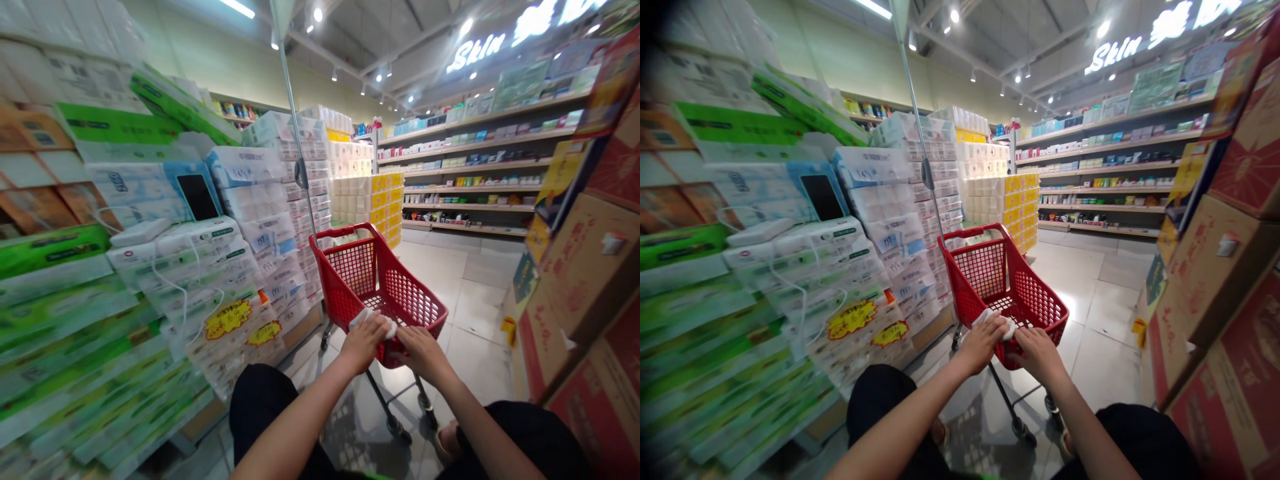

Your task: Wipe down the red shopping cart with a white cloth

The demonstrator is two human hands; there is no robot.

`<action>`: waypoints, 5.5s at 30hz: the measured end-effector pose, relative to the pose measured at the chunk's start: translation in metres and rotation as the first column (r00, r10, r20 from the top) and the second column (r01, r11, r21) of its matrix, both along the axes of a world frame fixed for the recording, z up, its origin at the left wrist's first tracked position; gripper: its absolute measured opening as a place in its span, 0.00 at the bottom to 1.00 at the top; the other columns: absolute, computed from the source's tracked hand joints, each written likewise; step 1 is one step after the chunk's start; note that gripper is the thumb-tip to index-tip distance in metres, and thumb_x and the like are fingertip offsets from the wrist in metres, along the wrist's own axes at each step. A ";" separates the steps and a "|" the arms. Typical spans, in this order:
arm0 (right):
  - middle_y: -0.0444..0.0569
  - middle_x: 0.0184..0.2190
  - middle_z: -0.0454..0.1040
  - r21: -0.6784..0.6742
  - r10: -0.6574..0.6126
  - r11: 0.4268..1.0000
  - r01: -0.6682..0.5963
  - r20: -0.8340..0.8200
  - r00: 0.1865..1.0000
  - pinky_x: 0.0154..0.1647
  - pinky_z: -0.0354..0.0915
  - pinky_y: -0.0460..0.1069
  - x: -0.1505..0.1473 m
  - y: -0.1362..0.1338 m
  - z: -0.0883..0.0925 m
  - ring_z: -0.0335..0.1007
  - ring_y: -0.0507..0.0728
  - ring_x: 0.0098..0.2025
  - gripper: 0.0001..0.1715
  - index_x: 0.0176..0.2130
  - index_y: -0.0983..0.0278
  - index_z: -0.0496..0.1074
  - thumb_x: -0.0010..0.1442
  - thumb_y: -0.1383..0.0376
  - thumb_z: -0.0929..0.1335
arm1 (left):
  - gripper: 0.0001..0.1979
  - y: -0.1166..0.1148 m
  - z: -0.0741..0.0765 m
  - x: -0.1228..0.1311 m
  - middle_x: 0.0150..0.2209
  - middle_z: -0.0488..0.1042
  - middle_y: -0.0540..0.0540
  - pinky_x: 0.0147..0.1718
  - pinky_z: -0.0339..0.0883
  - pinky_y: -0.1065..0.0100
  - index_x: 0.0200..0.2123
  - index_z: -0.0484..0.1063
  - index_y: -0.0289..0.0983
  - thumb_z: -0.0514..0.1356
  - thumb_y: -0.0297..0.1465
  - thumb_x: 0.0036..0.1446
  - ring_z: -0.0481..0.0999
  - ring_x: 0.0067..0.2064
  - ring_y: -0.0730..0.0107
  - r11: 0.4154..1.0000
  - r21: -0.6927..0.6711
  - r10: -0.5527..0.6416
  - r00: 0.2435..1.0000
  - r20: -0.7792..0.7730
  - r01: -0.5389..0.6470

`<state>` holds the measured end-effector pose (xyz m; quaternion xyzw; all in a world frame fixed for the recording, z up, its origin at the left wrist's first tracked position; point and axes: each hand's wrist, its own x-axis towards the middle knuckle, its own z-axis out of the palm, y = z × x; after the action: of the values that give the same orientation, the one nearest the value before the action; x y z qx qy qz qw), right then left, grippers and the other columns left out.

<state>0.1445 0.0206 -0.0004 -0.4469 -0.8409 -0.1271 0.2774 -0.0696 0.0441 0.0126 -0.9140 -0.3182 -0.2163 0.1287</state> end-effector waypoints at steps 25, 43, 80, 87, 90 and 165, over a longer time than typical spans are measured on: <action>0.53 0.41 0.72 0.100 -0.175 0.980 0.172 0.019 0.984 0.46 0.54 0.55 -0.062 -0.017 -0.008 0.62 0.61 0.42 0.15 0.45 0.61 0.67 0.58 0.60 0.70 | 0.27 -0.055 -0.009 -0.037 0.64 0.61 0.38 0.55 0.63 0.48 0.62 0.61 0.39 0.52 0.23 0.59 0.63 0.61 0.51 0.895 -0.006 0.446 0.893 0.065 -0.446; 0.53 0.61 0.65 -0.199 -0.020 0.979 -0.048 -0.326 0.945 0.54 0.62 0.55 -0.050 -0.023 0.019 0.64 0.59 0.59 0.33 0.68 0.59 0.47 0.68 0.58 0.56 | 0.25 -0.048 0.028 0.022 0.63 0.61 0.40 0.64 0.54 0.56 0.63 0.56 0.39 0.52 0.38 0.64 0.59 0.65 0.59 0.727 -0.563 0.316 0.537 0.782 0.393; 0.48 0.52 0.74 0.119 -0.087 0.988 0.096 -0.081 0.993 0.63 0.49 0.59 0.003 -0.023 -0.013 0.66 0.60 0.55 0.20 0.55 0.57 0.69 0.65 0.62 0.61 | 0.38 -0.015 -0.013 -0.032 0.53 0.67 0.40 0.64 0.51 0.46 0.64 0.52 0.41 0.65 0.39 0.53 0.61 0.61 0.53 0.985 -0.171 0.073 0.958 0.277 -0.025; 0.48 0.52 0.73 0.091 -0.244 0.956 0.280 -0.287 0.926 0.64 0.49 0.61 0.011 -0.031 -0.012 0.63 0.60 0.58 0.19 0.52 0.58 0.69 0.66 0.62 0.58 | 0.38 -0.018 -0.019 -0.023 0.53 0.66 0.40 0.64 0.50 0.43 0.63 0.51 0.40 0.65 0.37 0.53 0.60 0.61 0.51 0.982 -0.181 0.106 0.942 0.317 -0.050; 0.49 0.53 0.73 0.051 -0.189 0.977 0.209 -0.263 0.946 0.63 0.52 0.60 -0.044 -0.041 -0.008 0.64 0.61 0.57 0.20 0.55 0.58 0.68 0.67 0.60 0.59 | 0.38 -0.020 -0.023 -0.020 0.56 0.64 0.38 0.64 0.50 0.43 0.64 0.50 0.39 0.63 0.33 0.53 0.58 0.63 0.50 0.980 -0.190 0.128 0.932 0.340 -0.066; 0.44 0.52 0.75 0.049 -0.052 0.997 0.056 -0.083 0.995 0.67 0.46 0.59 -0.014 0.037 0.036 0.62 0.57 0.60 0.17 0.52 0.55 0.71 0.68 0.62 0.60 | 0.36 -0.027 0.027 -0.041 0.44 0.79 0.43 0.44 0.66 0.60 0.61 0.62 0.45 0.47 0.60 0.58 0.79 0.43 0.54 0.852 -0.369 0.418 0.906 0.057 -0.370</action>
<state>0.1304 0.0574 0.0357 -0.4671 -0.8129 -0.1378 0.3195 -0.1106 0.0166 0.0395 -0.8203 -0.5404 -0.1866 -0.0161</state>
